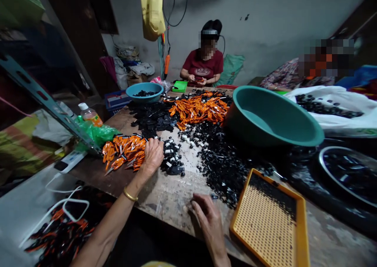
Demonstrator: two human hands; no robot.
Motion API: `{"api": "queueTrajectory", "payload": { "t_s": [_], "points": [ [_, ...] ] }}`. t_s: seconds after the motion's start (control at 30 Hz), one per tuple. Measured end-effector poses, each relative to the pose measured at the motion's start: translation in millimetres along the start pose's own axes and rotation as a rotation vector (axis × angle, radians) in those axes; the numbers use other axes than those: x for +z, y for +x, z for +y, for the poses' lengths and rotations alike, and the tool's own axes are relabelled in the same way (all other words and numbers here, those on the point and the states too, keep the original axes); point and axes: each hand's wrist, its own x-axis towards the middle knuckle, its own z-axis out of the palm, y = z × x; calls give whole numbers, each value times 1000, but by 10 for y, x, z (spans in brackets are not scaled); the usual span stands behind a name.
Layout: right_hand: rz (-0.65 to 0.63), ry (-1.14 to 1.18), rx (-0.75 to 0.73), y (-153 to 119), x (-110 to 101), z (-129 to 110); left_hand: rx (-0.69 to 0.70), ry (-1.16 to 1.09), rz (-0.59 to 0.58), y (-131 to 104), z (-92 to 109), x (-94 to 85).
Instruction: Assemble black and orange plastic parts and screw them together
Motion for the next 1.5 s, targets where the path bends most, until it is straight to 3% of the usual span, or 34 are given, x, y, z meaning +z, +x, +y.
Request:
{"api": "queueTrajectory", "payload": {
  "t_s": [0.1, 0.2, 0.3, 0.4, 0.5, 0.63, 0.77, 0.87, 0.97, 1.33, 1.5],
  "points": [
    [29, -64, -97, -90, 47, 19, 53, 19, 31, 238, 175, 95],
    [44, -84, -188, -116, 82, 21, 94, -35, -49, 597, 420, 276],
    [49, -76, -228, -114, 87, 16, 51, -94, -113, 940, 602, 473],
    [41, -47, -210, -112, 84, 14, 12, -177, -153, 1131, 658, 591],
    [26, 7, -158, -113, 83, 23, 2, -290, -153, 1164, 622, 570],
    [47, 185, 20, -78, 40, 22, 64, -503, -147, 954, 559, 395],
    [126, 572, 330, 108, -41, -119, 215, -744, -246, 452, 557, 282],
    [176, 710, 377, 352, -66, -291, 320, -988, -371, 69, 550, 279],
    [183, 792, 346, 546, -33, -390, 425, -1093, -372, -174, 516, 286],
    [144, 992, 510, 430, 111, -203, 777, -558, -233, -514, 500, 370],
    [91, 1049, 565, 362, 98, -138, 799, -145, -162, -633, 588, 378]
  ]
}}
